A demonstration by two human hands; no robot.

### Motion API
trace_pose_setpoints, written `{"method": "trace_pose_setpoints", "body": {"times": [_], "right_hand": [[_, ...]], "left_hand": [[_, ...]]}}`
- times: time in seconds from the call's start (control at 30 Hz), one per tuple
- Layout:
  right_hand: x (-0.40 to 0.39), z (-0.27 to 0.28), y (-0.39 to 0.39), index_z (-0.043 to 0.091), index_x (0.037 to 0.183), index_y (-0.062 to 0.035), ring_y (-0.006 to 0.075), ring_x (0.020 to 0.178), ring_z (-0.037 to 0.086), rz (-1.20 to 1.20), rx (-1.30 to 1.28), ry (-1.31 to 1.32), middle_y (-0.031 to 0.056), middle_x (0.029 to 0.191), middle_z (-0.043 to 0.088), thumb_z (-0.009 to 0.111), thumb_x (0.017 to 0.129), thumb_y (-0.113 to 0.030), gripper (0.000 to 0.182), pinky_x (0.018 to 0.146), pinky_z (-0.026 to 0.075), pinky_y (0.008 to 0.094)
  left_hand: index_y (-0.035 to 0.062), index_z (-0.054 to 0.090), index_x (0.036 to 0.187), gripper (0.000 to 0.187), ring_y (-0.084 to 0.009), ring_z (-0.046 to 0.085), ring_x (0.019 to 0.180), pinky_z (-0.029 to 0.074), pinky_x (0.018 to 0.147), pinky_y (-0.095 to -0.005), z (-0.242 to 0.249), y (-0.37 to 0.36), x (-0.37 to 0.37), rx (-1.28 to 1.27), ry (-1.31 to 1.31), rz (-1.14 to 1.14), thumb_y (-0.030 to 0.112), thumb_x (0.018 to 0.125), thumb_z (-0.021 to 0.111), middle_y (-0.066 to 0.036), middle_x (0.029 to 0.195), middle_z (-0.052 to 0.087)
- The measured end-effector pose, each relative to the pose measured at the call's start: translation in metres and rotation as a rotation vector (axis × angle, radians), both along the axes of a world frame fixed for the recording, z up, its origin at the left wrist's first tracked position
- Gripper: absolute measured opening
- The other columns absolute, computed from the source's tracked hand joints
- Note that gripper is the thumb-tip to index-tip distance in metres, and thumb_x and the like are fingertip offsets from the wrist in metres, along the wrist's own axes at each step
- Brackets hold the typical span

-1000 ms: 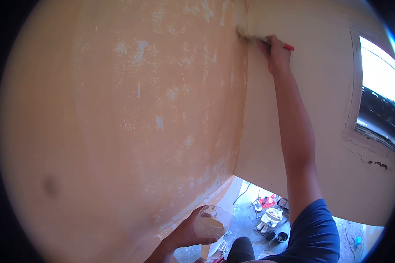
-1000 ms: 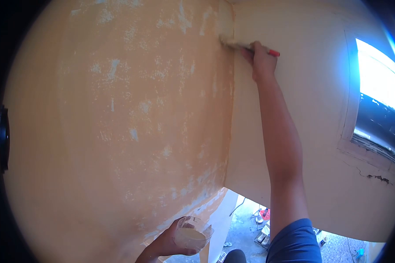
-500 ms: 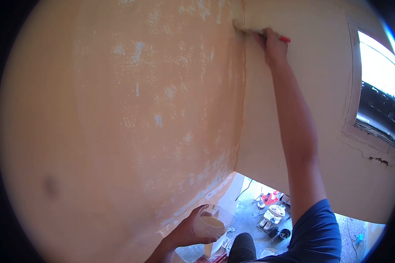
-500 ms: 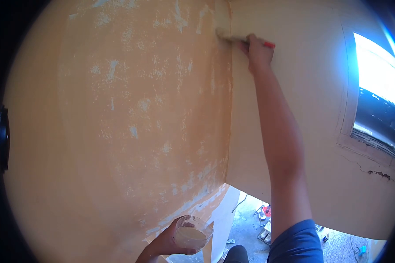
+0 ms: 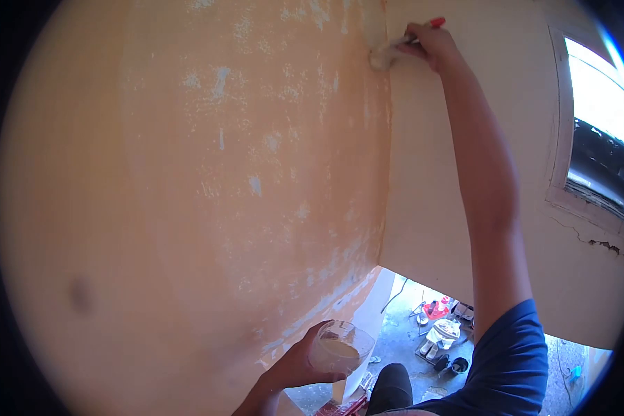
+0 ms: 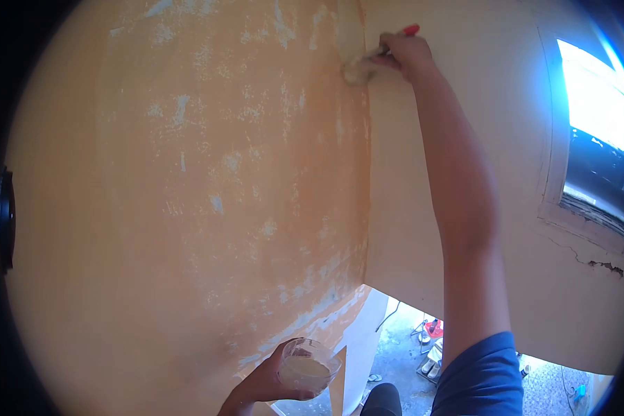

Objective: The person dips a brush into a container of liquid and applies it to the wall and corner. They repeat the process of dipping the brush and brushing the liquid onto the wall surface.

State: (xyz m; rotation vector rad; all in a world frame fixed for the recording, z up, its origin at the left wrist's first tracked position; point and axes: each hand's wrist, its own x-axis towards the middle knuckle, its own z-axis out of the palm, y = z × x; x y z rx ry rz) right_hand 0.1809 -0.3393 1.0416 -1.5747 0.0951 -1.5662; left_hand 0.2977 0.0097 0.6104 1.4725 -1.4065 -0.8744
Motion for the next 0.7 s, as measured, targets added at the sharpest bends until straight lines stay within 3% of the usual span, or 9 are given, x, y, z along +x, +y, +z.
{"method": "trace_pose_setpoints", "body": {"times": [0.13, 0.2, 0.23, 0.3, 0.4, 0.47, 0.6, 0.7], "right_hand": [[-0.002, 0.045, 0.004, 0.05, 0.087, 0.0115, 0.0264, 0.067, 0.065, 0.057, -0.051, -0.125, 0.0149, 0.086, 0.057, 0.06, 0.077, -0.003, 0.02, 0.064, 0.06, 0.0271], [-0.012, 0.036, 0.045, 0.047, 0.096, 0.0094, 0.0238, 0.089, 0.06, -0.028, -0.077, -0.253, 0.0161, 0.094, 0.054, 0.048, 0.091, -0.01, 0.02, 0.08, 0.057, 0.0314], [-0.012, 0.037, 0.036, 0.047, 0.096, 0.0094, 0.0238, 0.089, 0.06, -0.028, -0.076, -0.252, 0.0161, 0.094, 0.054, 0.048, 0.091, -0.01, 0.02, 0.08, 0.057, 0.0314], [-0.005, 0.032, 0.007, 0.05, 0.089, 0.0115, 0.026, 0.066, 0.065, 0.184, -0.017, -0.427, 0.0147, 0.087, 0.058, 0.059, 0.077, -0.002, 0.02, 0.065, 0.06, 0.0282], [0.014, -0.013, -0.004, 0.051, 0.095, 0.0126, 0.0255, 0.079, 0.063, 0.204, 0.022, -0.384, 0.0168, 0.097, 0.056, 0.058, 0.081, -0.005, 0.024, 0.073, 0.059, 0.0294], [0.022, -0.057, -0.004, 0.05, 0.09, 0.0106, 0.0222, 0.072, 0.065, 0.226, -0.003, -0.472, 0.0152, 0.089, 0.058, 0.058, 0.078, -0.003, 0.019, 0.065, 0.059, 0.0285], [0.012, -0.139, 0.012, 0.052, 0.088, 0.008, 0.0219, 0.072, 0.065, 0.128, 0.138, -0.364, 0.0139, 0.087, 0.058, 0.059, 0.079, -0.004, 0.017, 0.065, 0.058, 0.0276], [-0.012, -0.166, 0.023, 0.053, 0.085, 0.007, 0.0213, 0.071, 0.065, 0.07, 0.178, -0.247, 0.0136, 0.086, 0.058, 0.06, 0.079, -0.006, 0.016, 0.064, 0.058, 0.027]], "left_hand": [[0.0052, 0.024, 0.138, 0.111, -0.0323, 0.042, 0.122, 0.035, 0.102, -0.0407, -0.003, 0.002, 0.003, -0.026, 0.006, 0.04, 0.044, 0.054, 0.084, -0.02, 0.131, 0.043], [0.0049, 0.023, 0.138, 0.111, -0.0321, 0.042, 0.123, 0.035, 0.101, -0.0408, -0.003, 0.003, 0.004, -0.023, -0.012, 0.041, 0.044, 0.054, 0.084, -0.02, 0.131, 0.043], [0.0047, 0.023, 0.138, 0.111, -0.0318, 0.042, 0.123, 0.035, 0.102, -0.0406, -0.003, 0.004, 0.004, -0.012, -0.004, 0.039, 0.043, 0.054, 0.085, -0.02, 0.131, 0.043], [0.0045, 0.023, 0.138, 0.111, -0.0314, 0.042, 0.123, 0.035, 0.102, -0.0403, -0.004, 0.005, 0.005, 0.002, 0.008, 0.034, 0.043, 0.054, 0.085, -0.02, 0.131, 0.043], [0.0045, 0.023, 0.138, 0.112, -0.0309, 0.042, 0.123, 0.036, 0.101, -0.0398, -0.007, 0.008, 0.001, -0.007, 0.039, 0.02, 0.044, 0.054, 0.085, -0.02, 0.131, 0.043], [0.0047, 0.023, 0.138, 0.111, -0.0309, 0.042, 0.122, 0.036, 0.102, -0.0393, -0.006, 0.007, -0.003, -0.035, 0.035, 0.007, 0.044, 0.055, 0.085, -0.02, 0.131, 0.043], [0.0056, 0.023, 0.138, 0.11, -0.0316, 0.041, 0.123, 0.035, 0.102, -0.0397, -0.001, 0.005, 0.0, -0.021, 0.026, -0.024, 0.042, 0.056, 0.084, -0.02, 0.131, 0.043], [0.0068, 0.022, 0.139, 0.109, -0.0328, 0.041, 0.123, 0.035, 0.103, -0.0407, 0.001, 0.005, -0.001, 0.032, -0.02, -0.05, 0.04, 0.056, 0.084, -0.021, 0.131, 0.042]]}}
